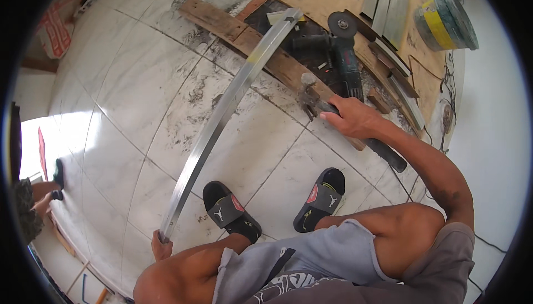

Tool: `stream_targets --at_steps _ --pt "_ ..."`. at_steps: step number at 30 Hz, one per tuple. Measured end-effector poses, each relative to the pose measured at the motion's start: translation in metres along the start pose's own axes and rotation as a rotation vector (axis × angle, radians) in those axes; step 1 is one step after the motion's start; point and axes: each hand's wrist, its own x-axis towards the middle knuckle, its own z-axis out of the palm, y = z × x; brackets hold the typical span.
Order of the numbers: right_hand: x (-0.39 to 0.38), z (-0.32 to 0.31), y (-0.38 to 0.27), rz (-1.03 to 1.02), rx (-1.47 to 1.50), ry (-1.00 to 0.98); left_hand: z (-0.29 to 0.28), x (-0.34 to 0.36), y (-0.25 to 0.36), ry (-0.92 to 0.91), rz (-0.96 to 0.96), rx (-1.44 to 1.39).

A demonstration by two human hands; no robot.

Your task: The person uses an angle grinder to cut a piece of metal trim resting on a wooden block, then uses a hammer to bend and adjust the cut edge.

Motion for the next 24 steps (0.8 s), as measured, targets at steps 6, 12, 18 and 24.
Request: stream_targets --at_steps 6,12,18,24 --pt "0.005 0.010 -0.012 -0.019 -0.002 -0.036 -0.044 0.043 0.119 -0.147 0.056 -0.107" --pt "-0.016 0.004 -0.018 -0.093 0.032 -0.017 -0.061 0.143 0.252 -0.269 0.156 -0.122" --pt "-0.043 -0.023 -0.045 0.162 0.443 -0.109 -0.031 0.230 0.345 -0.331 0.245 -0.226" --pt "-0.075 -0.046 -0.052 0.152 1.163 -0.038 0.012 0.273 0.431 -0.444 0.284 -0.327"
